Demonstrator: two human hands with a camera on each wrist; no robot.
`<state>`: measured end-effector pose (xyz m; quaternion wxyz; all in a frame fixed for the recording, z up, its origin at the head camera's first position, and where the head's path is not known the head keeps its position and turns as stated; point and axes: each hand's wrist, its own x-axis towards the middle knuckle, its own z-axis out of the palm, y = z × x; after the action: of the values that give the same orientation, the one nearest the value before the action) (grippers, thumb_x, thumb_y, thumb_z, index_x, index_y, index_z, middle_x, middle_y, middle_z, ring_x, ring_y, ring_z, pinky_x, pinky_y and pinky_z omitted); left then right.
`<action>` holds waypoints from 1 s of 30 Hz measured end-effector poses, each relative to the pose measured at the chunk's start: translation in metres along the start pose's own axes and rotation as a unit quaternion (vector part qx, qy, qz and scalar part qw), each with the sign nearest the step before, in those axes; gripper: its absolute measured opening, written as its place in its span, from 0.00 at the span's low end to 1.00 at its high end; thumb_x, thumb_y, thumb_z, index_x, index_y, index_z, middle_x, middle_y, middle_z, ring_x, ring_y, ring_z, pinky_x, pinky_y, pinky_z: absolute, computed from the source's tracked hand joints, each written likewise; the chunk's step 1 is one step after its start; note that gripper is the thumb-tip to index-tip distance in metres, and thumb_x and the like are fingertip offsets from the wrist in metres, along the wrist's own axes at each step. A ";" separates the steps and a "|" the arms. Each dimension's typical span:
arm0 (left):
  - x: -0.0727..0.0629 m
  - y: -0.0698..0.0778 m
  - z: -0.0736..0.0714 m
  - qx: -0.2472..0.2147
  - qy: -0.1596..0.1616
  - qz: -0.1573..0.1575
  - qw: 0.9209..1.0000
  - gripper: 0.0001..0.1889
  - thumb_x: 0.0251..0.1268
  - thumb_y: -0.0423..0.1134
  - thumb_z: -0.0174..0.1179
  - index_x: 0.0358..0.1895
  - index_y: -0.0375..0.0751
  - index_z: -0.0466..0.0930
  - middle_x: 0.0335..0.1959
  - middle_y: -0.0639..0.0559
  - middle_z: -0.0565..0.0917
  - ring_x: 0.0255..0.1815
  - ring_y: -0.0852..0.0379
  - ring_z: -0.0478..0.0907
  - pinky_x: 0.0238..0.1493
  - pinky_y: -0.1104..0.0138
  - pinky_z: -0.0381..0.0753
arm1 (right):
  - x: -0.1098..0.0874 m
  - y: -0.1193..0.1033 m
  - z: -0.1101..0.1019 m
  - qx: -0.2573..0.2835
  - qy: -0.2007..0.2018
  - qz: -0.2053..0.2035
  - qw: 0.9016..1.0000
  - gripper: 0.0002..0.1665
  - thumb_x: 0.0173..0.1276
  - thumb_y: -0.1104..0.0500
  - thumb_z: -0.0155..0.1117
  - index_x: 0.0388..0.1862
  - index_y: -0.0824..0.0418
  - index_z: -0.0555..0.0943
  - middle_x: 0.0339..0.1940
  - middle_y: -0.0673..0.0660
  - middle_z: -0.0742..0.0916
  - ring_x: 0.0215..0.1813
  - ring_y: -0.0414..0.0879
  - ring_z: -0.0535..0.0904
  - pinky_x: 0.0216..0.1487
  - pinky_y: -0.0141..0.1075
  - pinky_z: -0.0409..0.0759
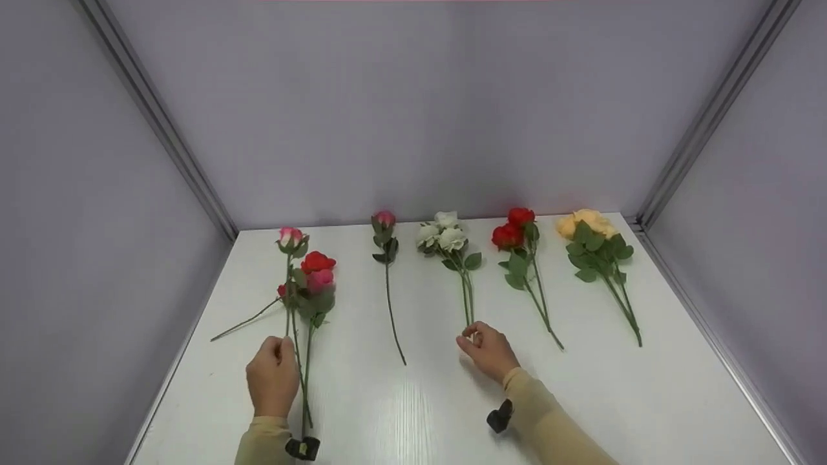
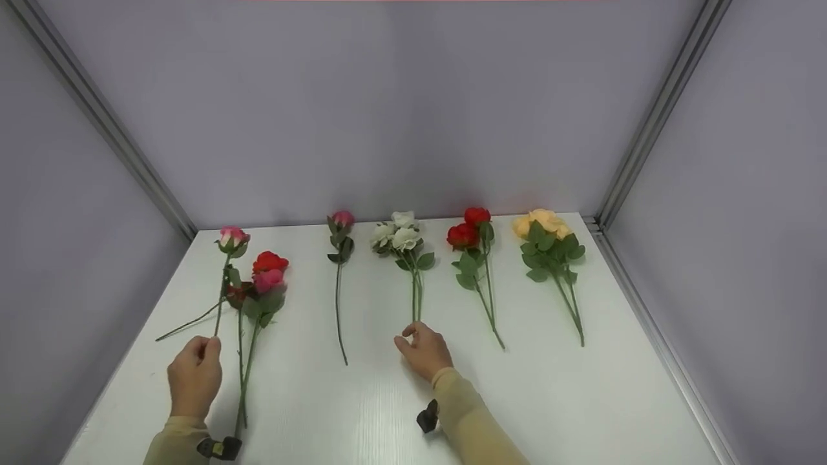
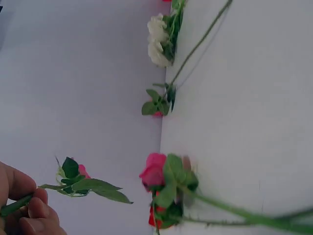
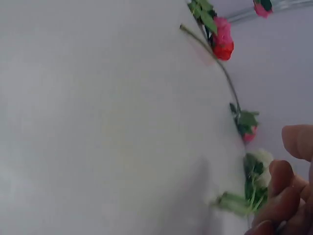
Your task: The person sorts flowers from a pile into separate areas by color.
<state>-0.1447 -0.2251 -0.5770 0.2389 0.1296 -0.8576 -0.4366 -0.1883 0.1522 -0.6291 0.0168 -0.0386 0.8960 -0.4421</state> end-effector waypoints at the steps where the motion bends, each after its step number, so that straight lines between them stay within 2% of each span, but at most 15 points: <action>1: -0.002 0.005 0.007 -0.014 -0.002 0.003 1.000 0.14 0.73 0.38 0.47 0.27 0.39 0.74 0.18 0.51 0.69 0.21 0.54 0.64 0.24 0.64 0.63 | -0.002 -0.009 0.003 0.010 -0.014 -0.015 1.000 0.14 0.69 0.46 0.61 0.43 0.54 0.79 0.19 0.48 0.75 0.21 0.41 0.69 0.26 0.36 0.69; 4: -0.010 0.022 0.030 -0.067 -0.023 0.005 0.997 0.12 0.73 0.36 0.48 0.29 0.39 0.75 0.20 0.51 0.68 0.23 0.55 0.64 0.26 0.64 0.64 | -0.010 -0.039 0.015 0.050 -0.059 -0.050 0.996 0.14 0.70 0.45 0.60 0.43 0.52 0.79 0.20 0.48 0.77 0.23 0.43 0.74 0.26 0.35 0.72; 6: -0.018 0.034 0.046 -0.110 -0.045 0.005 0.993 0.10 0.73 0.36 0.50 0.31 0.39 0.75 0.21 0.52 0.68 0.23 0.55 0.65 0.26 0.64 0.65 | -0.016 -0.058 0.024 0.079 -0.086 -0.074 0.990 0.13 0.70 0.45 0.59 0.42 0.52 0.79 0.22 0.48 0.80 0.26 0.45 0.76 0.27 0.34 0.73; 9: -0.030 0.048 0.067 -0.170 -0.092 -0.004 0.981 0.08 0.72 0.39 0.53 0.34 0.41 0.77 0.21 0.52 0.70 0.21 0.56 0.66 0.24 0.66 0.66 | -0.025 -0.089 0.033 0.123 -0.116 -0.101 0.980 0.09 0.72 0.52 0.59 0.42 0.55 0.79 0.25 0.50 0.82 0.27 0.46 0.77 0.27 0.32 0.75; 12: -0.038 0.057 0.082 -0.200 -0.136 -0.009 0.970 0.08 0.71 0.42 0.56 0.35 0.43 0.78 0.20 0.52 0.73 0.19 0.57 0.68 0.21 0.67 0.67 | -0.031 -0.102 0.044 0.157 -0.129 -0.123 0.971 0.06 0.72 0.58 0.59 0.41 0.59 0.80 0.27 0.51 0.83 0.25 0.41 0.76 0.27 0.31 0.76; 15: -0.043 0.063 0.090 -0.207 -0.164 -0.011 0.964 0.07 0.69 0.41 0.58 0.34 0.43 0.79 0.19 0.51 0.76 0.18 0.55 0.72 0.20 0.67 0.68 | -0.034 -0.102 0.054 0.175 -0.127 -0.140 0.966 0.06 0.71 0.59 0.60 0.39 0.60 0.80 0.29 0.52 0.83 0.26 0.39 0.77 0.27 0.31 0.77; 17: -0.044 0.064 0.093 -0.200 -0.171 -0.006 0.965 0.07 0.68 0.39 0.59 0.32 0.42 0.78 0.19 0.52 0.77 0.20 0.54 0.73 0.21 0.67 0.69 | -0.033 -0.096 0.060 0.180 -0.117 -0.143 0.966 0.07 0.69 0.57 0.63 0.38 0.60 0.80 0.29 0.51 0.84 0.26 0.37 0.77 0.27 0.31 0.77; 24: -0.043 0.065 0.098 -0.190 -0.201 -0.012 0.961 0.08 0.69 0.39 0.59 0.30 0.43 0.77 0.19 0.53 0.77 0.19 0.58 0.71 0.20 0.69 0.67 | -0.028 -0.089 0.066 0.165 -0.071 -0.108 0.978 0.06 0.67 0.56 0.65 0.35 0.58 0.80 0.24 0.49 0.83 0.23 0.39 0.78 0.24 0.31 0.76; 27: -0.039 0.064 0.099 -0.174 -0.213 0.016 0.961 0.08 0.69 0.39 0.58 0.31 0.43 0.78 0.20 0.54 0.77 0.19 0.60 0.70 0.20 0.69 0.68 | -0.022 -0.089 0.067 0.148 -0.071 -0.109 0.980 0.08 0.68 0.57 0.63 0.31 0.59 0.82 0.23 0.49 0.83 0.23 0.39 0.78 0.24 0.32 0.77; 30: -0.033 0.062 0.104 -0.150 -0.212 0.046 0.965 0.09 0.70 0.39 0.57 0.31 0.42 0.79 0.19 0.54 0.77 0.18 0.61 0.70 0.19 0.69 0.68 | -0.012 -0.087 0.066 0.128 -0.062 -0.101 0.985 0.08 0.68 0.58 0.62 0.31 0.59 0.82 0.22 0.49 0.83 0.22 0.38 0.78 0.23 0.32 0.77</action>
<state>-0.1722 -0.1037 -0.5892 0.0879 -0.0431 -0.8183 -0.5663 -0.1675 0.0479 -0.6001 0.0323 -0.1533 0.8209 -0.5491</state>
